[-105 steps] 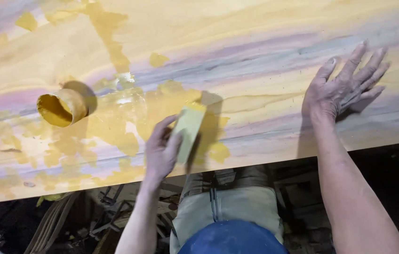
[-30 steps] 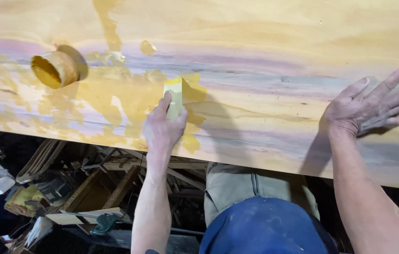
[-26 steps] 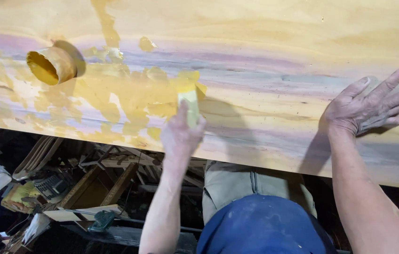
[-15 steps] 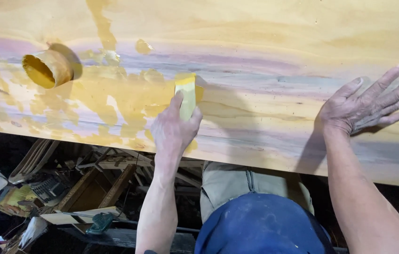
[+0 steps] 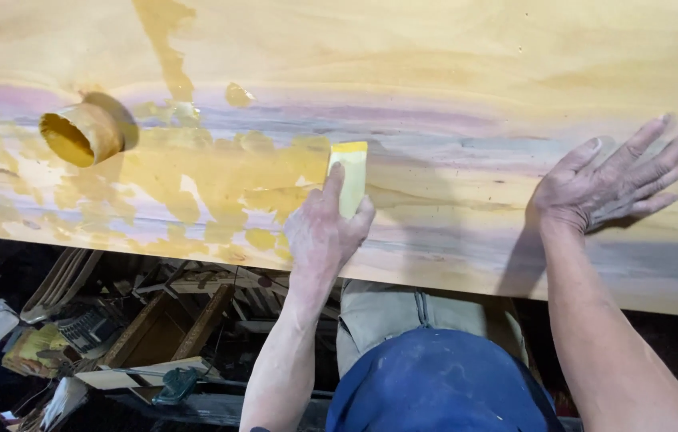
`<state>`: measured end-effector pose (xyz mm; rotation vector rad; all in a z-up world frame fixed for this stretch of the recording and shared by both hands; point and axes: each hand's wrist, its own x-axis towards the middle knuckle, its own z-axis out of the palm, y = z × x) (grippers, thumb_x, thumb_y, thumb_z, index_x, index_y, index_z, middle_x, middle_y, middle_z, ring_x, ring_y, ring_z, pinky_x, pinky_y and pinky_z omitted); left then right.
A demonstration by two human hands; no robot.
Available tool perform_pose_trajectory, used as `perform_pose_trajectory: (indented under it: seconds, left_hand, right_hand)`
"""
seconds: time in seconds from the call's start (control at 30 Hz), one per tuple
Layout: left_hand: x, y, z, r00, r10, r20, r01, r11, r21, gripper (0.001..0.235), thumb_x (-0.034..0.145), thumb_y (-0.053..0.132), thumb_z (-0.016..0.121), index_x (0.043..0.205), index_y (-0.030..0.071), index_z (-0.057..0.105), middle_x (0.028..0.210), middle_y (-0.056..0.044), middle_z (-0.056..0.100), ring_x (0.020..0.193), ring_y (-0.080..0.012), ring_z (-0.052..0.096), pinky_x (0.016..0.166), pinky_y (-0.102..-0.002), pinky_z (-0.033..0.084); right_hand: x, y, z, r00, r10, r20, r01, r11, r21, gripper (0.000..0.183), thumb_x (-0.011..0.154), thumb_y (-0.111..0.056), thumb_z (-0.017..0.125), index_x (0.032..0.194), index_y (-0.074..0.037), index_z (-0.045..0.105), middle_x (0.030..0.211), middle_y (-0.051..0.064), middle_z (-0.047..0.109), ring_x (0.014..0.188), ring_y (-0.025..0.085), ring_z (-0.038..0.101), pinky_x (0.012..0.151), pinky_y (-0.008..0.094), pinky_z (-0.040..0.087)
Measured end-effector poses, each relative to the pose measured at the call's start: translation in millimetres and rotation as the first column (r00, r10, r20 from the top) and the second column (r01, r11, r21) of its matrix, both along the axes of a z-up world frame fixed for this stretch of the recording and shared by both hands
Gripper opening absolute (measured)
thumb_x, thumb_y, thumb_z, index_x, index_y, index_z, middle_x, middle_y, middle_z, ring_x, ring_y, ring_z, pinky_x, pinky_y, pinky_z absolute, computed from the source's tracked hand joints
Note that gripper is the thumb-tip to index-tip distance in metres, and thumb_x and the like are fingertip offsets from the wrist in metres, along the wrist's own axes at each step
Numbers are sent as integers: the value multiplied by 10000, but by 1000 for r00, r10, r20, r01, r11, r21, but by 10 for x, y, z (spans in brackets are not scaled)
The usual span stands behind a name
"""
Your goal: Applying yellow paint to a large wooden board using a sponge applicator.
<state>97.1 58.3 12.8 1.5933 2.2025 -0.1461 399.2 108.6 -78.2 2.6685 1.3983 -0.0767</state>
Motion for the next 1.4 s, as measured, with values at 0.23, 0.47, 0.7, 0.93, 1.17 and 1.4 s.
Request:
perform_pose_trajectory:
  seconds: [0.23, 0.47, 0.7, 0.93, 1.17, 1.4]
  left_hand:
    - [-412, -95, -128, 1000, -25, -18, 25, 1000, 0, 575, 897, 451, 675, 1414, 211, 595, 734, -121, 569, 528, -286, 550, 434, -419, 473]
    - [-452, 352, 208, 998, 58, 33, -49, 974, -223, 509, 829, 446, 654, 1302, 256, 651, 725, -138, 656, 661, -342, 663, 562, -474, 521]
    - [-497, 664, 331, 996, 77, 40, -46, 864, -501, 354, 770, 493, 575, 990, 219, 543, 780, -107, 707, 834, -381, 647, 760, -493, 477]
    - [-508, 716, 222, 979, 202, 13, -171, 858, -485, 638, 771, 517, 586, 1368, 297, 634, 1165, -86, 726, 1065, -356, 674, 923, -502, 508]
    - [-549, 974, 669, 987, 161, 5, -107, 683, -722, 433, 764, 463, 553, 1088, 250, 746, 974, -143, 767, 912, -346, 709, 782, -455, 543]
    - [-856, 652, 203, 920, 370, 126, -332, 910, -249, 522, 870, 455, 623, 1361, 280, 636, 1075, -10, 773, 860, -216, 733, 723, -363, 603]
  right_hand:
    - [-7, -37, 87, 998, 8, -65, -5, 999, 34, 613, 1168, -475, 403, 1714, -235, 261, 1732, 58, 124, 1632, 340, 128, 1316, 670, 165]
    - [34, -34, -32, 999, 10, -39, -8, 999, 53, 607, 1185, -483, 428, 1720, -281, 226, 1746, 42, 101, 1648, 321, 115, 1332, 693, 167]
    - [61, -51, -26, 999, 24, -37, -21, 997, 69, 624, 1158, -534, 303, 1710, -245, 265, 1734, 54, 132, 1631, 325, 113, 1328, 657, 162]
    - [-26, 78, 156, 995, -86, -49, 79, 987, -138, 602, 1241, -448, 503, 1707, -235, 186, 1730, 103, 71, 1606, 334, 28, 1309, 659, 74]
    - [130, 15, -158, 994, -74, 78, 86, 983, -163, 595, 1206, -543, 374, 1711, -319, 152, 1752, 56, 53, 1658, 296, 59, 1360, 611, 48]
    - [-8, 80, 106, 997, -43, -68, 38, 997, -74, 679, 1140, -450, 524, 1707, -229, 222, 1736, 108, 117, 1598, 333, 41, 1303, 637, 41]
